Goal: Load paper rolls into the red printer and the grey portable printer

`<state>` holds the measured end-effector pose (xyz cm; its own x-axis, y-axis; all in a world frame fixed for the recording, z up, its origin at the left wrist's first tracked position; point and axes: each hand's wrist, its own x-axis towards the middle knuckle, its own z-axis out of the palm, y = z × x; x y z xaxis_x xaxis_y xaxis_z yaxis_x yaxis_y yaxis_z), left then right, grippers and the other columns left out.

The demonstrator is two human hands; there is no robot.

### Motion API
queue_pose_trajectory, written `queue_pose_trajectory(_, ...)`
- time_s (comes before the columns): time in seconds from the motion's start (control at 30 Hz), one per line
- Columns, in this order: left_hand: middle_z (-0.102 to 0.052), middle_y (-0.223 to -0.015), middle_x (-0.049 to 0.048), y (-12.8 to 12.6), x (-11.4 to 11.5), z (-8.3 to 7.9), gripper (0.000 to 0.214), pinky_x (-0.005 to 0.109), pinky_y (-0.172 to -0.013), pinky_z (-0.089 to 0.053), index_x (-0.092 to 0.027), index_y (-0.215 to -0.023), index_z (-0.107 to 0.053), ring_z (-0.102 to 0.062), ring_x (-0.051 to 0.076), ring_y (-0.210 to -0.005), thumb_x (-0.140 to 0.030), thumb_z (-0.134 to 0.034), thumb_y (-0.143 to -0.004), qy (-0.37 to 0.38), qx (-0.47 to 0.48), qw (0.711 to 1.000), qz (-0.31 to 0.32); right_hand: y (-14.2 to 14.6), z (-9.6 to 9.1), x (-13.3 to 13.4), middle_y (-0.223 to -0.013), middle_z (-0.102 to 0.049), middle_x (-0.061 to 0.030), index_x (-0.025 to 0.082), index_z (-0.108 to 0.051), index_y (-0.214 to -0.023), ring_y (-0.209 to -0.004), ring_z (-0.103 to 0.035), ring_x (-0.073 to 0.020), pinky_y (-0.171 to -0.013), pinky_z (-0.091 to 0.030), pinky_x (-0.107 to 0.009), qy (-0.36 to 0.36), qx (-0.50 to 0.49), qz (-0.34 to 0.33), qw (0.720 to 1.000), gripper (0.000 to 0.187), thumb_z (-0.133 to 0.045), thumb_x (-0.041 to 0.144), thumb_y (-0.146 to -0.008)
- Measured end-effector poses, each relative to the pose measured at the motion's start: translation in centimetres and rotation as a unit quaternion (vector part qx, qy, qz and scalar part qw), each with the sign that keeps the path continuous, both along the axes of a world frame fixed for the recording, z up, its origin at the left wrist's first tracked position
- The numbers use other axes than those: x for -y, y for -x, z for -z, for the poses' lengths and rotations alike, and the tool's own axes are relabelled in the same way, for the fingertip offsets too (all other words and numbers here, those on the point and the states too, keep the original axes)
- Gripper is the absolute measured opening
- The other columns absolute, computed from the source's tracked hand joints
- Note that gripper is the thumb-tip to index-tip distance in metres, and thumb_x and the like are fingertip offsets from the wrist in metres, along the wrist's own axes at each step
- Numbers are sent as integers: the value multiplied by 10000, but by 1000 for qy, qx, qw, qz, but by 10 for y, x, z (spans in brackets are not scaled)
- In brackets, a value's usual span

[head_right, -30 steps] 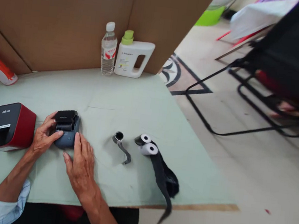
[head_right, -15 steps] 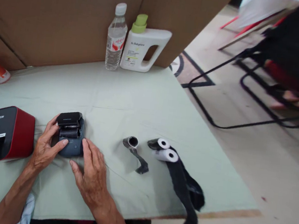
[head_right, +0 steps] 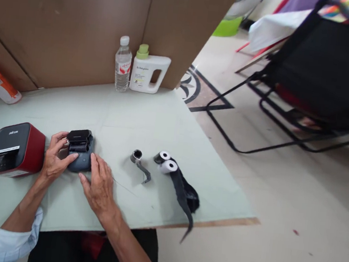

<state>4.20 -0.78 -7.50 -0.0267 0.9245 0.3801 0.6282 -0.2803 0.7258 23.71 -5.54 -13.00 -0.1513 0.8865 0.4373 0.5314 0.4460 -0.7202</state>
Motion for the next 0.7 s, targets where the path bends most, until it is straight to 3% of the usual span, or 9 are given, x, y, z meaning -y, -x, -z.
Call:
queue_pose_trajectory(0.23, -600, -1355, 110, 3, -9, 11, 529, 416, -998, -651, -223, -1291, -713, -637, 300, -1289, -428, -808, -813, -5, 37, 999, -5, 3, 3, -8, -1470, -631, -213, 175, -462, -1621, -1364, -617, -357, -1145, -551, -565, 3, -7, 0, 1000, 677, -671, 319, -994)
queue_pose_trajectory(0.47, -505, -1625, 138, 5, -14, 11, 711, 463, -1108, -594, -244, -1492, -620, -521, 359, -1497, -406, -788, -820, 26, 83, 995, 39, 4, 5, -13, -1450, -641, -218, 160, -493, -1585, -1342, -630, -356, -1139, -552, -559, -3, -5, -5, 1000, 649, -677, 325, -985)
queue_pose_trajectory(0.6, -378, -1740, 124, 7, -18, 9, 661, 470, -1093, -596, -255, -1459, -653, -418, 382, -1579, -390, -786, -825, 23, 70, 996, 53, 4, 8, -15, -1439, -644, -219, 149, -505, -1566, -1337, -632, -354, -1135, -556, -549, -17, -8, -9, 1000, 636, -682, 324, -981)
queue_pose_trajectory(0.7, -485, -1677, 127, 11, -22, 6, 520, 494, -1066, -607, -246, -1340, -733, -473, 381, -1540, -371, -773, -837, 48, 37, 996, 62, 4, 9, -17, -1427, -651, -212, 161, -508, -1561, -1327, -637, -354, -1123, -563, -552, -23, -6, -12, 1000, 628, -681, 325, -980)
